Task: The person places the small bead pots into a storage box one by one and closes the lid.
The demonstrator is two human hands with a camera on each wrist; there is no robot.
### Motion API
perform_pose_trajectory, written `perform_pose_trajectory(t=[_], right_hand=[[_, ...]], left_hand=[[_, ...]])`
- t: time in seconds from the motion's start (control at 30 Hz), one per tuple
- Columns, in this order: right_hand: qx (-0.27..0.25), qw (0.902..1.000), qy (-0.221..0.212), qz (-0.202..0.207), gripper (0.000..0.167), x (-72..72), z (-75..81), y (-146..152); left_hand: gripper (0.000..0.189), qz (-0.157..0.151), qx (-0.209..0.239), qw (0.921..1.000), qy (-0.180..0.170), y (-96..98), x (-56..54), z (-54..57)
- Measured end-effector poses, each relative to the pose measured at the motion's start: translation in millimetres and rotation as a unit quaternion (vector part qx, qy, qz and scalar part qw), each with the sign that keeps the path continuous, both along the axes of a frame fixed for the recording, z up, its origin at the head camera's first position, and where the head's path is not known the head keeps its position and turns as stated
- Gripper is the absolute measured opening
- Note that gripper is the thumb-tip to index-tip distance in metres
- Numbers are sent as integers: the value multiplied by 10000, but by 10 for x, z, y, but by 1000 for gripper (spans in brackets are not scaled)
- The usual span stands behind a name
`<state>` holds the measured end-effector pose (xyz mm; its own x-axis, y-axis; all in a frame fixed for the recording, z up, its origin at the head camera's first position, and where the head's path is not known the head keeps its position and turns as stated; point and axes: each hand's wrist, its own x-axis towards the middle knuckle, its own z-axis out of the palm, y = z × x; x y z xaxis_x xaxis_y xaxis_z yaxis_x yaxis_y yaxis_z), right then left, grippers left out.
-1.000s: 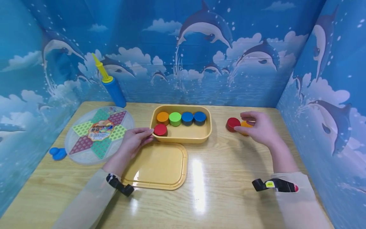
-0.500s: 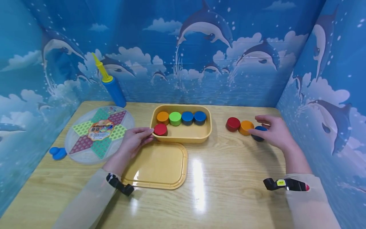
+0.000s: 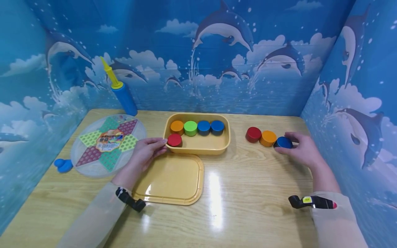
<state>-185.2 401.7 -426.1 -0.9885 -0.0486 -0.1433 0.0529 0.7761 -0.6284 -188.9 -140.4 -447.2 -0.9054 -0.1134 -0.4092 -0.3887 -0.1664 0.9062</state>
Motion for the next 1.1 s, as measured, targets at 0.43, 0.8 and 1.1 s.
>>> perform_pose_trajectory(t=[0.43, 0.8, 1.1], right_hand=[[142, 9993, 70, -327, 92, 52, -105, 27], [60, 9986, 234, -464, 96, 108, 82, -6], [-214, 9979, 569, -204, 91, 93, 412, -344]], left_hand=[[29, 8, -22, 10000, -7, 21, 28, 19], [29, 58, -20, 10000, 32, 22, 21, 15], [31, 27, -49, 10000, 25, 16, 27, 15]])
